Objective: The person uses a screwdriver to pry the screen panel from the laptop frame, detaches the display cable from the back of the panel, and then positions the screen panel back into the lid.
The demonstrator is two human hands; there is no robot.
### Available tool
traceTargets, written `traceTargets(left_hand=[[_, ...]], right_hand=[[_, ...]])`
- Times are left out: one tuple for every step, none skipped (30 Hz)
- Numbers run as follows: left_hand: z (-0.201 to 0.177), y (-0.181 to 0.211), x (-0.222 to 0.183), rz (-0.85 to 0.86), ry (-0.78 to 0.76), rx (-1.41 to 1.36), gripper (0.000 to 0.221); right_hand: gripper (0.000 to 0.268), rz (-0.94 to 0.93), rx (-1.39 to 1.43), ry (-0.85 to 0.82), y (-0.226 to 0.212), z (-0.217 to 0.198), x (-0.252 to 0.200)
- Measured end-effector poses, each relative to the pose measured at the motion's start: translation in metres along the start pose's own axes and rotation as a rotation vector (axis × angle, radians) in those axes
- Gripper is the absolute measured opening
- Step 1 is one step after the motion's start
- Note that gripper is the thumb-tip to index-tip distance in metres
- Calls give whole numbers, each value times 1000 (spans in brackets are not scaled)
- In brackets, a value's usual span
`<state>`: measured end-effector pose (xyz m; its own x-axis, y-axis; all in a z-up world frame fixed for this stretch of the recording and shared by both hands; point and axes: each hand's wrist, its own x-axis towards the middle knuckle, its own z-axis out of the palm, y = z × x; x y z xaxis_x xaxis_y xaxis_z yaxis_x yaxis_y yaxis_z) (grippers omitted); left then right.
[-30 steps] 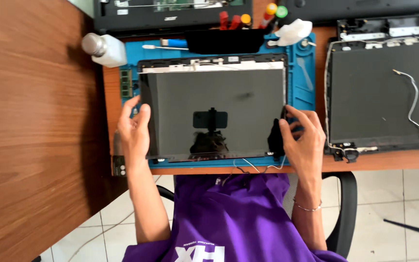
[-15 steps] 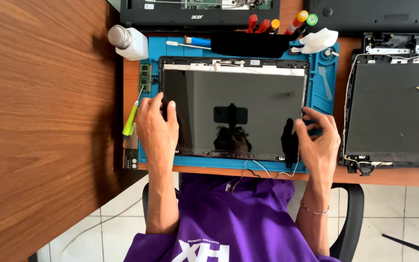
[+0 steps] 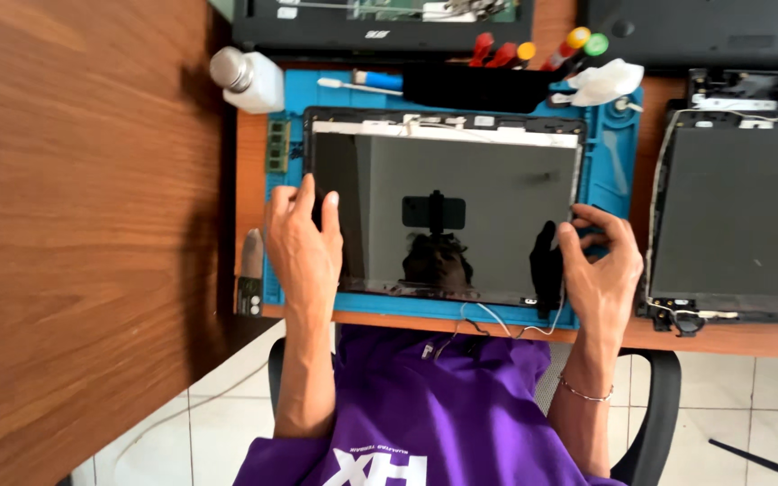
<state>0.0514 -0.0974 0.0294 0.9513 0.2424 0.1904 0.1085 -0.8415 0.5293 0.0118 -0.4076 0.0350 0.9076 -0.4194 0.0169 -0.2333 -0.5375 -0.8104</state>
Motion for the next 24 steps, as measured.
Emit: traceTargets(left_hand=[[0, -1, -1, -5, 0, -7, 39], [0, -1, -1, -10, 0, -14, 39], [1, -2, -2, -11, -3, -26, 39], [1, -3, -3, -10, 6, -29, 38], [2, -3, -4, -5, 15, -33, 38], [2, -3, -5, 1, 24, -38, 38], [2, -4, -6, -2, 30, -40, 38], [3, -4, -6, -5, 35, -43, 37], [3, -5, -7, -9, 40, -45, 37], [3, -5, -7, -9, 47, -47, 37], [3, -5, -8, -9, 53, -49, 37], [4, -5, -8, -8, 59, -51, 36], [4, -5, -7, -16, 52, -57, 36], [4, -5, -7, -24, 46, -63, 36], [4, -5, -7, -33, 39, -67, 36], [3, -5, -7, -34, 40, -74, 36], [3, -5, -7, -34, 41, -81, 36], [3, -5, -6, -33, 42, -89, 36], [2, -5, -5, -33, 47, -96, 36], [2, -4, -5, -32, 51, -103, 35], [1, -4, -5, -31, 54, -111, 35], [0, -3, -6, -56, 42, -123, 35], [-1, -2, -6, -80, 32, -137, 35], [-2, -2, -5, -103, 21, -150, 35]], right_hand=[[28, -1, -9, 3, -2, 0, 0], [28, -1, -18, 5, -4, 1, 0], [28, -8, -35, 10, -5, 1, -1], [28, -14, -52, 14, -6, 2, -2], [29, -20, -69, 23, -6, 2, -2], [28, -9, -76, 28, -6, 2, -3], [28, 1, -82, 33, -6, 3, -2], [28, 10, -87, 38, -5, 4, -2], [28, 0, -90, 29, -4, 3, 0], [28, -9, -93, 20, -2, 1, 2], [29, -18, -96, 10, -1, 0, 4], [29, 6, -77, 7, -1, 0, 4], [29, 28, -60, 5, 0, 0, 5], [29, 50, -42, 3, 0, 0, 6], [28, 66, -45, 2, 0, 0, 7], [27, 81, -49, 1, -1, 0, 8], [27, 97, -52, 2, -2, 0, 8], [26, 79, -74, 7, -2, 0, 9], [24, 62, -97, 13, -4, 1, 9], [23, 45, -119, 19, -5, 1, 9], [23, 21, -140, 32, -6, 1, 7], [22, -2, -161, 44, -7, 1, 4], [22, -27, -181, 59, -8, 1, 3], [23, -20, -170, 63, -9, 1, 4]])
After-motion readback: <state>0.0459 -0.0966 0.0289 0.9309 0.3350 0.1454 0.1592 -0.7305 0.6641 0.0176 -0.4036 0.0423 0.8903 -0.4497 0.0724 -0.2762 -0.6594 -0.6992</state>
